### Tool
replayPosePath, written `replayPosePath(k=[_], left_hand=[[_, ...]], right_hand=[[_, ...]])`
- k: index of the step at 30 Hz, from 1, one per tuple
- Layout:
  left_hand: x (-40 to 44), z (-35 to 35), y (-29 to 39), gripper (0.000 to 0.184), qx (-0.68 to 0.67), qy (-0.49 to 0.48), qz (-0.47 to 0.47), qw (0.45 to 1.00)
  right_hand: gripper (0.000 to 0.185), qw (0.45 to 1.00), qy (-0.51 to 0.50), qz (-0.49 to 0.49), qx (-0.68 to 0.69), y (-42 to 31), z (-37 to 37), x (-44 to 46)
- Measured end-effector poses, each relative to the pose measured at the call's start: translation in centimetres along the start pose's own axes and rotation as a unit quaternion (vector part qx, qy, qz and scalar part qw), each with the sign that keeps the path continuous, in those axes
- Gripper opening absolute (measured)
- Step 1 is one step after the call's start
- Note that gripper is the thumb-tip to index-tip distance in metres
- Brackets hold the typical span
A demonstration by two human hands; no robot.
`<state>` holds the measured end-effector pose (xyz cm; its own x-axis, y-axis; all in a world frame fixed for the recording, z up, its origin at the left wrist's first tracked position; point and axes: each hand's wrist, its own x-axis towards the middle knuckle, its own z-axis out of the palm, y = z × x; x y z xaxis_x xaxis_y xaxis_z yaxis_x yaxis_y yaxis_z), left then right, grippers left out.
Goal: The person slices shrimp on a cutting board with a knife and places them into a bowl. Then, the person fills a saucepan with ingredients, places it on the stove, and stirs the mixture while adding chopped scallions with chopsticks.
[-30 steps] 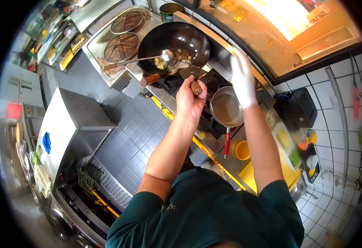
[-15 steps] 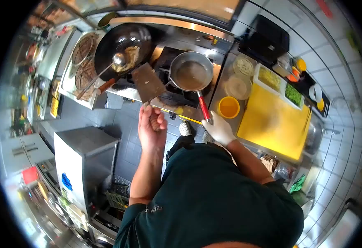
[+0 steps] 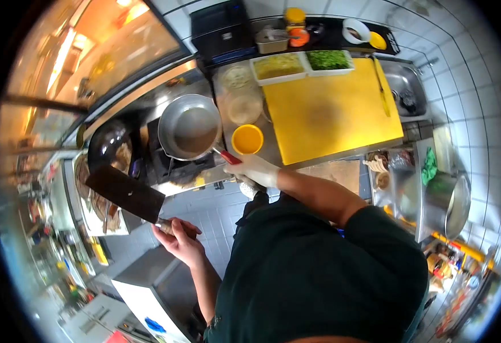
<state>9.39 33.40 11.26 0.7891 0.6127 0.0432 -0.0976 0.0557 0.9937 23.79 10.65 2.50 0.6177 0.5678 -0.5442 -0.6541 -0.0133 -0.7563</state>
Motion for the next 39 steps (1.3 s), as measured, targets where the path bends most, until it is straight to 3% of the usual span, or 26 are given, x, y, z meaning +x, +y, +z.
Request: replayPosePath(k=[4,5,6,8,9,10,13,14,17,19,20,22,23,27,29,32,35,39], left_hand=[[-0.8,3.1,-2.3,0.059,0.135,-0.153,0.08,0.976],[-0.7,3.7,-4.4,0.063,0.108,-0.24,0.155,0.952],[-0.8,5.5,-4.4,0.059,0.19,-0.299,0.133,0.926],[-1.5,13.2,-4.4,0.054,0.298,-0.364,0.288,0.834],[-2.0,16.2,-5.4,0.055,0.347,-0.431,0.252,0.794],[-2.5,19.0,-8.2,0.054,0.319,-0.461,0.294,0.774],[-3.5,26.3,-15.6,0.051,0.457,-0.546,0.359,0.604],[-4.0,28.4,-18.0,0.051,0.497,-0.563,0.381,0.54],[-4.3,33.2,-23.6,0.055,0.547,-0.556,0.384,0.493],[-6.7,36.1,-23.0,0.057,0.46,-0.546,0.489,0.501],[-8.1,38.6,-23.1,0.058,0.417,-0.564,0.529,0.479],[-11.5,44.8,-24.0,0.06,0.324,-0.589,0.6,0.433],[-13.6,48.6,-24.7,0.062,0.316,-0.603,0.612,0.403],[-21.5,63.7,-27.1,0.059,0.307,-0.565,0.694,0.324],[-23.4,68.3,-29.3,0.051,0.404,-0.547,0.682,0.269],[-25.4,73.0,-29.7,0.044,0.491,-0.587,0.629,0.135],[-22.8,74.5,-30.8,0.03,0.433,-0.602,0.656,0.142],[-21.7,73.8,-27.1,0.025,0.406,-0.626,0.639,0.187]], right_hand=[[0.027,0.993,0.115,0.021,-0.019,0.9,-5.0,-13.4],[0.028,0.988,0.154,0.005,0.02,2.9,-6.5,-16.0],[0.029,0.979,0.194,-0.012,0.06,5.1,-8.0,-18.3],[0.03,0.948,0.304,-0.017,0.09,8.1,-10.1,-22.7],[0.032,0.928,0.362,-0.002,0.092,10.1,-11.2,-24.6],[0.033,0.903,0.418,0.015,0.095,12.2,-12.1,-26.3],[0.026,0.839,0.519,-0.009,0.162,18.8,-13.4,-30.1],[0.022,0.819,0.542,-0.001,0.188,19.2,-12.7,-31.8],[0.01,0.769,0.565,-0.072,0.289,25.9,-10.2,-34.9],[0.013,0.714,0.586,-0.099,0.371,29.6,-7.7,-35.8],[0.016,0.695,0.587,-0.108,0.401,31.2,-6.9,-35.9],[0.022,0.678,0.604,-0.031,0.417,31.3,-6.3,-36.6],[0.021,0.643,0.611,-0.088,0.453,33.0,-5.9,-36.0],[0.011,0.579,0.618,-0.072,0.527,37.7,-4.4,-34.4],[0.009,0.55,0.631,-0.073,0.542,38.5,-2.3,-33.8],[0.011,0.525,0.641,-0.057,0.556,38.7,0.3,-33.7],[0.01,0.516,0.649,-0.055,0.556,38.4,1.2,-33.6],[0.013,0.544,0.638,-0.048,0.543,37.3,-0.2,-34.3]])
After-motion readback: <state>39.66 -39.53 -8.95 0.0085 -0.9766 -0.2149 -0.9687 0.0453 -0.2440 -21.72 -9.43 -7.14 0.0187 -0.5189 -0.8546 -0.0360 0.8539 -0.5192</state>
